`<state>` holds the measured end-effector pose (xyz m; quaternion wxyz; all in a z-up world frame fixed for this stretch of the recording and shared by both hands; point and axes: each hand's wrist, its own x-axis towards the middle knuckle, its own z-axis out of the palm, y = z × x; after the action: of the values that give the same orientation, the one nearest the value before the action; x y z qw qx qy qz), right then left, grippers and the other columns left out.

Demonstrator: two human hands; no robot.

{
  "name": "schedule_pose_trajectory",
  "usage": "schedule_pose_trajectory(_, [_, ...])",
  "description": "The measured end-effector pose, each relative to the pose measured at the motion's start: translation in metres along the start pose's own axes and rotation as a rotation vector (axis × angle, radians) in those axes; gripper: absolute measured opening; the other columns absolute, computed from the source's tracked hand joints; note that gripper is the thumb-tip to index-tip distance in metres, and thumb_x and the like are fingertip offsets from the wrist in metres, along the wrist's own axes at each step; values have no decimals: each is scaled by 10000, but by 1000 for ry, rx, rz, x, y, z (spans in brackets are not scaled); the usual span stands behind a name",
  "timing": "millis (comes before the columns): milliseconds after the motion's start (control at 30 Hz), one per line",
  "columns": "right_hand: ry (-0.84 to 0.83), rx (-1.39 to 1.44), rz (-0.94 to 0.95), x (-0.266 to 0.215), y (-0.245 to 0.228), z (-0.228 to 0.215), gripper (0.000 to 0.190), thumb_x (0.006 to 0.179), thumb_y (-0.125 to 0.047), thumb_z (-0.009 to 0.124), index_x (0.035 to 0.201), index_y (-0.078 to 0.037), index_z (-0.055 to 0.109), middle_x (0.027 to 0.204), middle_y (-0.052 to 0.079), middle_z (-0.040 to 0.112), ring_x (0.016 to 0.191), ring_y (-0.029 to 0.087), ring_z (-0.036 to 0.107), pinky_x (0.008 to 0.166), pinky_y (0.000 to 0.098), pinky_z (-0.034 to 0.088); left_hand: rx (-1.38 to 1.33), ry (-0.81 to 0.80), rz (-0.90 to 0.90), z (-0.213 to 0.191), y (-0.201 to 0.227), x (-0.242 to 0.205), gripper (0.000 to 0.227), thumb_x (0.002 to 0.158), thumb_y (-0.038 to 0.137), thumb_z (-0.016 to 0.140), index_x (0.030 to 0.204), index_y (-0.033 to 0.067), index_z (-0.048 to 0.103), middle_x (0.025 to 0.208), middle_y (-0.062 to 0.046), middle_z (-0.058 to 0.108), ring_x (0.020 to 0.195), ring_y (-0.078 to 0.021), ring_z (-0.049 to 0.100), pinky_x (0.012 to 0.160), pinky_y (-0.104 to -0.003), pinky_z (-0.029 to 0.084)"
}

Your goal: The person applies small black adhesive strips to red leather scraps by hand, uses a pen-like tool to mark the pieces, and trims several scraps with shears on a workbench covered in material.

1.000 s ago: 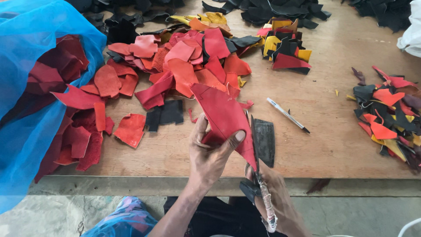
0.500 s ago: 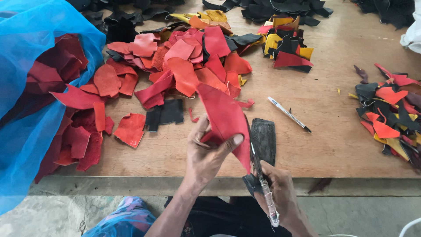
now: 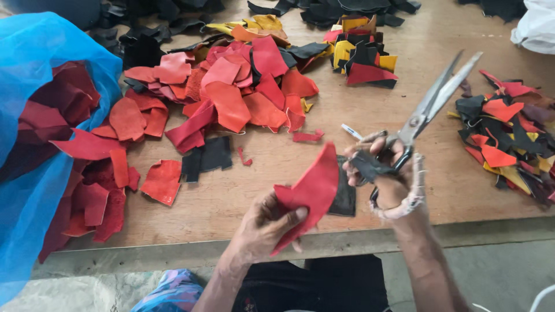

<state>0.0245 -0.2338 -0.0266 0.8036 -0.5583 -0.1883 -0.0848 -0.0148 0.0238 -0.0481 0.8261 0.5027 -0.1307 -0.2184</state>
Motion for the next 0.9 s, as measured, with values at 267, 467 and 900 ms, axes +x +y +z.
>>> schedule_pose_trajectory(267, [181, -360, -20, -5, 2, 15, 274, 889, 140, 661, 998, -63, 511, 1006, 106, 654, 948, 180, 667, 860, 324, 573, -2, -105, 132, -35, -6, -15, 1067, 609, 277, 982, 1487, -12, 449, 1384, -121, 608, 1209, -176, 649, 968, -327, 558])
schedule_pose_trajectory(467, [256, -68, -157, -14, 11, 39, 285, 873, 95, 671, 1033, -60, 493, 1047, 78, 622, 1012, 129, 631, 906, 289, 551, -228, -215, 240, -3, -52, -30, 1455, 463, 355, 1057, 1637, 30, 261, 1590, -123, 449, 1459, -217, 453, 1254, -403, 334])
schedule_pose_trajectory(900, [191, -525, -216, -62, 3, 54, 258, 868, 104, 615, 1051, -51, 521, 1088, 72, 586, 933, 84, 622, 778, 248, 546, -430, 182, 289, 46, -61, -15, 380, 964, 79, 693, 1328, 4, 614, 1149, -138, 715, 1016, -226, 700, 844, -365, 570])
